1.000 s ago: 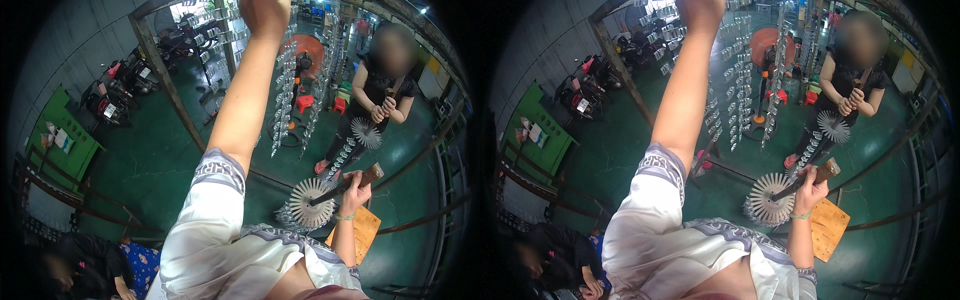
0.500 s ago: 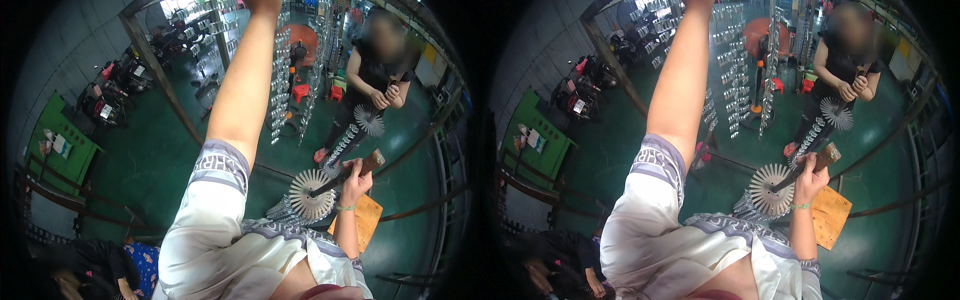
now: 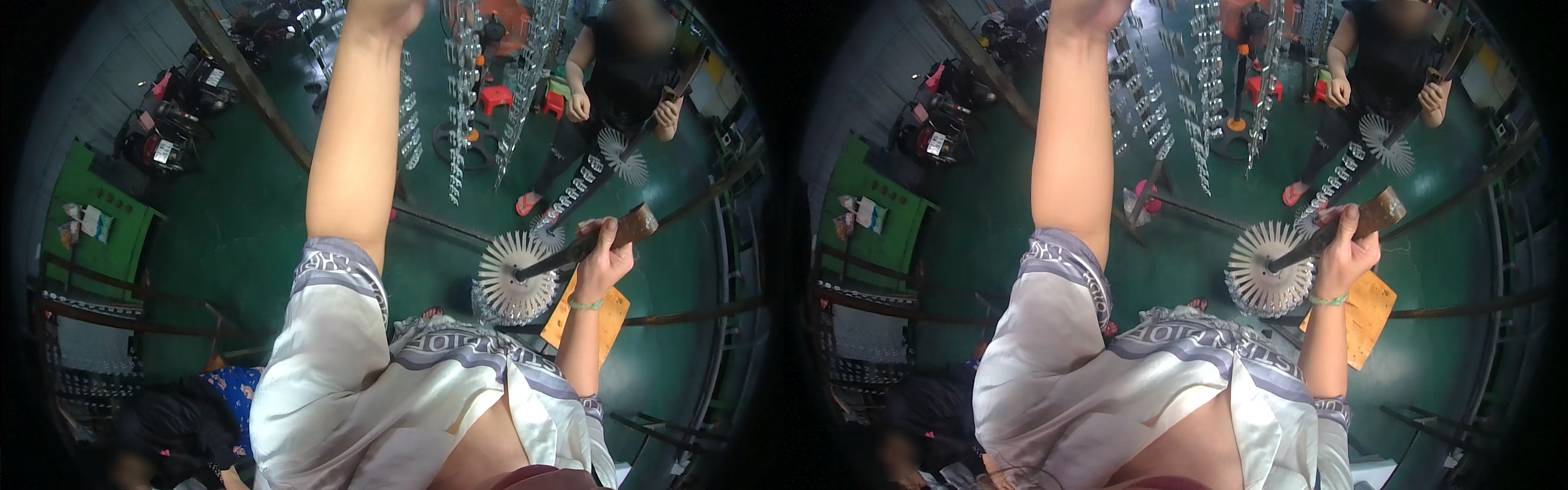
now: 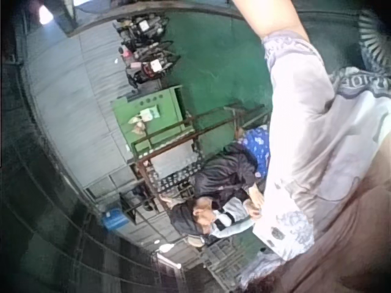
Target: The person uses a hammer to attach small metal pieces to a circular metal frame. They repeatedly pick up pieces from a table and hammer them into place on the frame, working alongside another person in a workshop setting.
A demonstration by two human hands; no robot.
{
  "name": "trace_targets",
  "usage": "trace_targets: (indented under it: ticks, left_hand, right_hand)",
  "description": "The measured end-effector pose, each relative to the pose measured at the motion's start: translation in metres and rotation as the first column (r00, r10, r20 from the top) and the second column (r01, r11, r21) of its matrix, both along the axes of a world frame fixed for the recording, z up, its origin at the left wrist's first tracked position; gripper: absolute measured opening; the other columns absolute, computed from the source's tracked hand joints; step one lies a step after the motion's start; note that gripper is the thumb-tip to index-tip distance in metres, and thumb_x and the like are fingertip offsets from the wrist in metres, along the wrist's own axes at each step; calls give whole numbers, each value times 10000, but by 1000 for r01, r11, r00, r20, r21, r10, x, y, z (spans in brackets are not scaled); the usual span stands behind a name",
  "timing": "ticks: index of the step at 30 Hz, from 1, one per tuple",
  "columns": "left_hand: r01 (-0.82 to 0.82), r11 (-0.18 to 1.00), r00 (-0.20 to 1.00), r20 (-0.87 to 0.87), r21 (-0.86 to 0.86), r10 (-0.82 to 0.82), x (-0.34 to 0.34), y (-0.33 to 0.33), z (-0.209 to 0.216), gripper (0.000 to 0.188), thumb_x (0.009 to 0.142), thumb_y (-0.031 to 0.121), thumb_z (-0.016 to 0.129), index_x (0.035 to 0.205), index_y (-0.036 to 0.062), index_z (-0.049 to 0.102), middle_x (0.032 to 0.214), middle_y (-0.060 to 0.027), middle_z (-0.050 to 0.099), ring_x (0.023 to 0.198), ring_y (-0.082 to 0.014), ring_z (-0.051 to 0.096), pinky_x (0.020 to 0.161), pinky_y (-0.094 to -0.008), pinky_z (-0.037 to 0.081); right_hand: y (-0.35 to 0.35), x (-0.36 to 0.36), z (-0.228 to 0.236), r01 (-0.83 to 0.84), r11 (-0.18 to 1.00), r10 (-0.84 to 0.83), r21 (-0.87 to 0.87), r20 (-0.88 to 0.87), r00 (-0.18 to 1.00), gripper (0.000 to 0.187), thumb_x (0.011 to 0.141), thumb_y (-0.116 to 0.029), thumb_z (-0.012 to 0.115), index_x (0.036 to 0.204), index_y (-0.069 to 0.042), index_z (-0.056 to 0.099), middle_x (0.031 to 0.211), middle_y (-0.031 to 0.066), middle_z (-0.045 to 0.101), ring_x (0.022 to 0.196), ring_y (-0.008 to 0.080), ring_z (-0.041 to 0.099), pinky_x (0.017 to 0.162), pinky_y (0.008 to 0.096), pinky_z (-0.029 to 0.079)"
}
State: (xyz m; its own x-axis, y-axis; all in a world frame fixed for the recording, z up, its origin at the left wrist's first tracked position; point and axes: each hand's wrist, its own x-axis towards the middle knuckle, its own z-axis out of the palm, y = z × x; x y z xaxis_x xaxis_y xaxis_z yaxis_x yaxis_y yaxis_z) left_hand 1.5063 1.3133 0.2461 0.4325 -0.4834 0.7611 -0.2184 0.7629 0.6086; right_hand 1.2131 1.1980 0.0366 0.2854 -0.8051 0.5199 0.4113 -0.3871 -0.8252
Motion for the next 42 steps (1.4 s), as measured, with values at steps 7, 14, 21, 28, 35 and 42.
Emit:
trace_targets:
  ticks: [7, 14, 21, 28, 35, 42]
  left_hand:
    - [304, 912, 952, -50, 274, -302, -23, 47, -158, 113, 844, 112, 583, 906, 19, 567, 834, -75, 588, 796, -163, 541, 679, -297, 429]
    - [678, 553, 735, -463, 485, -495, -42, 56, -318, 119, 787, 75, 648, 860, 14, 577, 884, -85, 593, 846, -171, 561, 765, -284, 430]
    - [811, 173, 548, -622, 558, -559, -73, 44, -419, 114, 779, 60, 661, 870, 6, 621, 836, -33, 626, 786, -99, 577, 739, -235, 448]
    - [864, -36, 388, -708, 503, -590, -97, 33, -456, 124, 787, 69, 664, 885, 2, 632, 807, -21, 616, 763, -87, 564, 715, -217, 441]
    - [920, -54, 305, -797, 388, -521, -110, 33, -478, 140, 794, 57, 651, 903, -7, 591, 848, -38, 615, 794, -110, 575, 742, -242, 439]
    - [925, -65, 292, -810, 375, -509, -122, 23, -500, 173, 780, 41, 660, 925, -18, 585, 908, -63, 623, 898, -141, 578, 818, -259, 431]
  right_hand:
    - [-2, 2, 0, -93, 995, 94, -39, 17, 995, 245, 922, -177, 528, 790, 29, 516, 650, 105, 576, 589, 173, 571, 543, 277, 466]
    - [-15, 1, 14, -179, 982, 182, -63, 41, 983, 283, 923, -212, 522, 781, 32, 499, 641, 112, 545, 605, 217, 572, 542, 312, 474]
    - [-22, -2, 22, -209, 977, 210, -35, 38, 977, 311, 933, -236, 493, 768, 28, 505, 641, 114, 529, 617, 231, 560, 554, 327, 469]
    - [-32, -10, 31, -300, 951, 301, -73, 6, 954, 325, 951, -280, 442, 826, 14, 501, 632, 120, 504, 636, 246, 548, 550, 332, 462]
    - [-31, -11, 37, -375, 922, 376, -96, -7, 927, 344, 947, -308, 438, 836, 11, 502, 630, 114, 489, 629, 246, 537, 519, 315, 453]
    - [-29, -12, 39, -394, 913, 394, -107, -27, 919, 362, 939, -334, 448, 838, 11, 501, 629, 112, 482, 625, 248, 532, 511, 308, 447]
